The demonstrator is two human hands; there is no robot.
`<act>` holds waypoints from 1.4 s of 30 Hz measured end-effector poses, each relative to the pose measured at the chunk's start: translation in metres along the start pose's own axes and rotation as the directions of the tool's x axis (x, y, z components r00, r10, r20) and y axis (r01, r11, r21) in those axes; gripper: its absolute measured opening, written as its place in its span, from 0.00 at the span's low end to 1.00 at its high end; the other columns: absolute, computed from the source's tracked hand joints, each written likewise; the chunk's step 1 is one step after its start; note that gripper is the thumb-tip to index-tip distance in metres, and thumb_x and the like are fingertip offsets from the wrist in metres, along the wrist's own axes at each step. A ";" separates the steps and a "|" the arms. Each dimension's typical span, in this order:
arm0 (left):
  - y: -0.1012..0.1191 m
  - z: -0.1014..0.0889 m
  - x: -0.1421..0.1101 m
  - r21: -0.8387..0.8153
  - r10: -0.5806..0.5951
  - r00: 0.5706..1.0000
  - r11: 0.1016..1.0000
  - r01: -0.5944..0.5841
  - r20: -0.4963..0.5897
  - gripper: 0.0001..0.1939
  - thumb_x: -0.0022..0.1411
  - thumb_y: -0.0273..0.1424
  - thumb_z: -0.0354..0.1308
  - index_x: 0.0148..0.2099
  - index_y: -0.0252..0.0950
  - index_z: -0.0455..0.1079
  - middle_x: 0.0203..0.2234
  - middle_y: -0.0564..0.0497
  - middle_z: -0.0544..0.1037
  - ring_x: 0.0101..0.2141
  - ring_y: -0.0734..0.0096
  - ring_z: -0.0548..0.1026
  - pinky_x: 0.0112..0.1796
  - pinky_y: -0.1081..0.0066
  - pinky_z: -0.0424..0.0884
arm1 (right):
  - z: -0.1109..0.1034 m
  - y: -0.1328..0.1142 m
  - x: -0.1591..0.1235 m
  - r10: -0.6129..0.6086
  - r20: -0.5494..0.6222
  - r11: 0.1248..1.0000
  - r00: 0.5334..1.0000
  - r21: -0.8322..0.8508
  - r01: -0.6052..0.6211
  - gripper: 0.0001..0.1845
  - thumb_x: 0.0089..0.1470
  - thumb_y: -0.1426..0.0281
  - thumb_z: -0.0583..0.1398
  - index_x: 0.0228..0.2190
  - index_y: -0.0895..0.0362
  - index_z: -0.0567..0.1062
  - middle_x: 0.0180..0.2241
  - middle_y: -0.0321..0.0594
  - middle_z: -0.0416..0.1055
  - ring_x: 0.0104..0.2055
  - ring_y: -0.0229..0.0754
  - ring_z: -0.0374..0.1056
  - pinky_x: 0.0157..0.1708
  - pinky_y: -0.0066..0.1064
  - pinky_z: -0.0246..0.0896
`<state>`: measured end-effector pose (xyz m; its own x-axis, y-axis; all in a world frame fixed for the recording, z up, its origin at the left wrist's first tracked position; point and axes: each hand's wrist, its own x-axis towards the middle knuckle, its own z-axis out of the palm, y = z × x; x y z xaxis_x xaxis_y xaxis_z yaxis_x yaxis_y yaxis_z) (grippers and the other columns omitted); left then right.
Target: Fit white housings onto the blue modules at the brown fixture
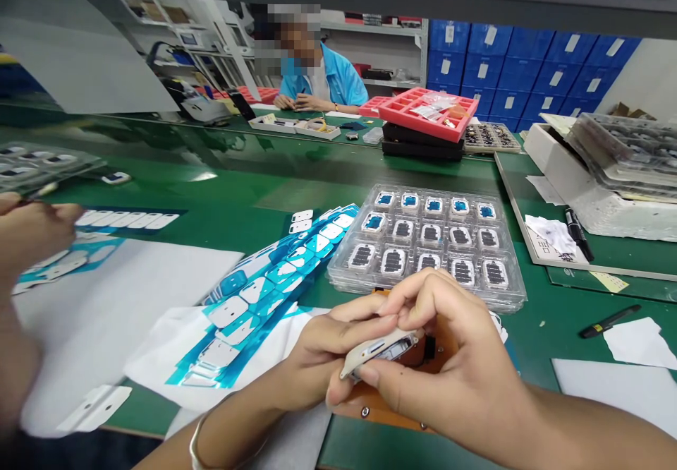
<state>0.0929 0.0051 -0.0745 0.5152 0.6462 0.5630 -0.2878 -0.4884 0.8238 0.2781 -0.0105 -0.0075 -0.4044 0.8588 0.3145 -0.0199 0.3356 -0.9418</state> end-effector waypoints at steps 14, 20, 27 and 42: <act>0.001 0.008 0.005 -0.482 -0.177 0.977 0.870 0.097 -0.122 0.19 0.60 0.48 0.62 0.52 0.50 0.78 0.39 0.47 0.84 0.40 0.62 0.81 0.45 0.62 0.74 | 0.006 0.004 -0.006 0.041 -0.034 0.994 0.999 0.104 -0.037 0.15 0.47 0.81 0.65 0.31 0.51 0.70 0.39 0.33 0.69 0.34 0.35 0.69 0.29 0.24 0.67; 0.005 0.014 0.005 -0.659 -0.317 0.935 0.739 0.138 -0.160 0.15 0.54 0.45 0.68 0.41 0.44 0.82 0.37 0.51 0.85 0.35 0.70 0.82 0.37 0.76 0.75 | 0.001 -0.001 0.002 0.085 -0.008 0.996 0.996 0.014 -0.085 0.09 0.48 0.77 0.64 0.28 0.54 0.69 0.37 0.38 0.71 0.31 0.36 0.67 0.24 0.25 0.64; 0.002 0.019 0.001 -0.718 -0.371 0.910 0.683 0.134 -0.183 0.17 0.50 0.43 0.72 0.42 0.43 0.80 0.39 0.49 0.85 0.39 0.68 0.83 0.39 0.73 0.79 | -0.002 0.009 0.008 0.132 0.026 0.984 0.991 0.114 -0.135 0.09 0.51 0.68 0.67 0.28 0.55 0.71 0.37 0.39 0.74 0.34 0.38 0.71 0.33 0.29 0.70; 0.007 -0.131 0.039 -0.302 -0.426 0.439 0.896 0.324 -0.791 0.15 0.63 0.40 0.63 0.36 0.33 0.68 0.34 0.45 0.81 0.40 0.64 0.82 0.49 0.63 0.77 | -0.024 0.006 0.013 -0.148 -0.142 0.985 0.979 -0.109 0.133 0.08 0.59 0.64 0.63 0.29 0.51 0.75 0.34 0.38 0.72 0.39 0.41 0.70 0.33 0.27 0.67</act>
<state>0.0051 0.1041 -0.0381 -0.2897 0.9557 -0.0515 -0.3350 -0.0508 0.9408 0.2942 0.0121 -0.0062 -0.2630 0.8460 0.4638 0.0263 0.4868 -0.8731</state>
